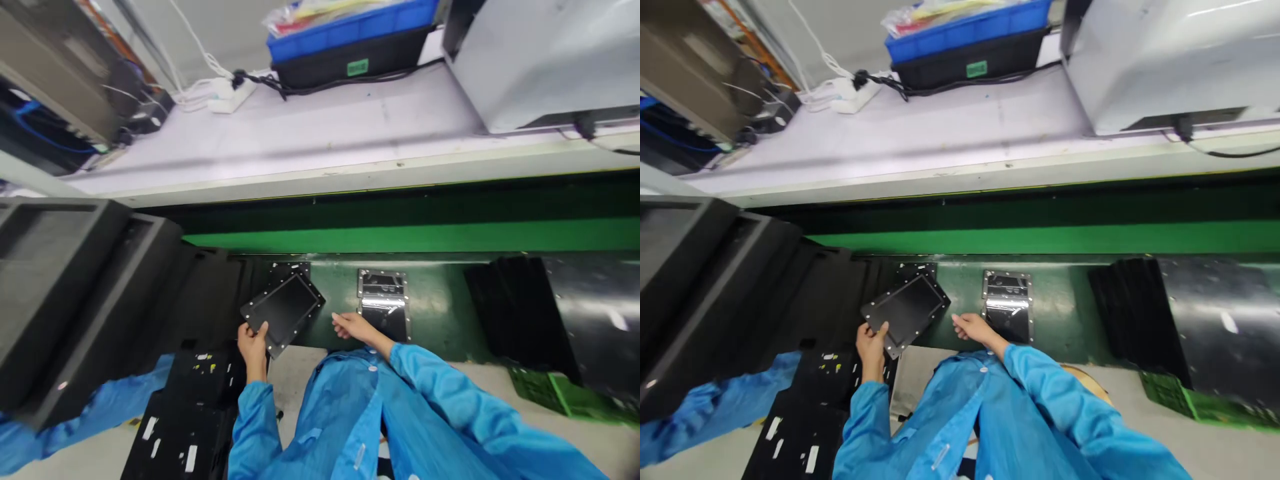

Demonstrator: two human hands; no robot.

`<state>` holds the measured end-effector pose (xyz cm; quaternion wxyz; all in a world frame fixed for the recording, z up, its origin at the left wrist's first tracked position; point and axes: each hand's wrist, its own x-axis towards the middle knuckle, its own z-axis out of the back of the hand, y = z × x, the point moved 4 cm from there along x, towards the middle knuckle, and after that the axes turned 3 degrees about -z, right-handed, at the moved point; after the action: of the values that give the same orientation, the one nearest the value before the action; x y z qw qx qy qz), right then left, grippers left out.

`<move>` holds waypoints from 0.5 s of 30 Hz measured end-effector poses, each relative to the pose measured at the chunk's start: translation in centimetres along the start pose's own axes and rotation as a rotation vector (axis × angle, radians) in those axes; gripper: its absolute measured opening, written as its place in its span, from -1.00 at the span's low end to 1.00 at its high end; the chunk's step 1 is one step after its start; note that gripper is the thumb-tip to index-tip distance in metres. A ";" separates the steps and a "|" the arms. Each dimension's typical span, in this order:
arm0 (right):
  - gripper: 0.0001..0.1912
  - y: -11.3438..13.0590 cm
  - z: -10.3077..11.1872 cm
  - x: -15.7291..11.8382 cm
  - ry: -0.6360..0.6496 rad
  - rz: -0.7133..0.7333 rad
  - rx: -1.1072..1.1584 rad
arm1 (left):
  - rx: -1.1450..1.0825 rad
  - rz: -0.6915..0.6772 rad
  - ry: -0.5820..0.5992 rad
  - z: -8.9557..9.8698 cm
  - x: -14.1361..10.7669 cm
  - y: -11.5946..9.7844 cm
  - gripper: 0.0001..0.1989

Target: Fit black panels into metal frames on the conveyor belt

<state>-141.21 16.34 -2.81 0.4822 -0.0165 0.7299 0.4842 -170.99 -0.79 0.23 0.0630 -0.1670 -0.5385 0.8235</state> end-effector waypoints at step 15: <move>-0.63 3.6 7.0 -7.7 -0.236 -0.150 0.396 | 0.158 -0.894 1.053 -10.0 -19.1 -10.4 -0.79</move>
<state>-134.05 19.87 4.78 0.5926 0.0809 0.7460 0.2930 -150.43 6.71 9.97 0.6610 -0.3014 -0.3917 0.5646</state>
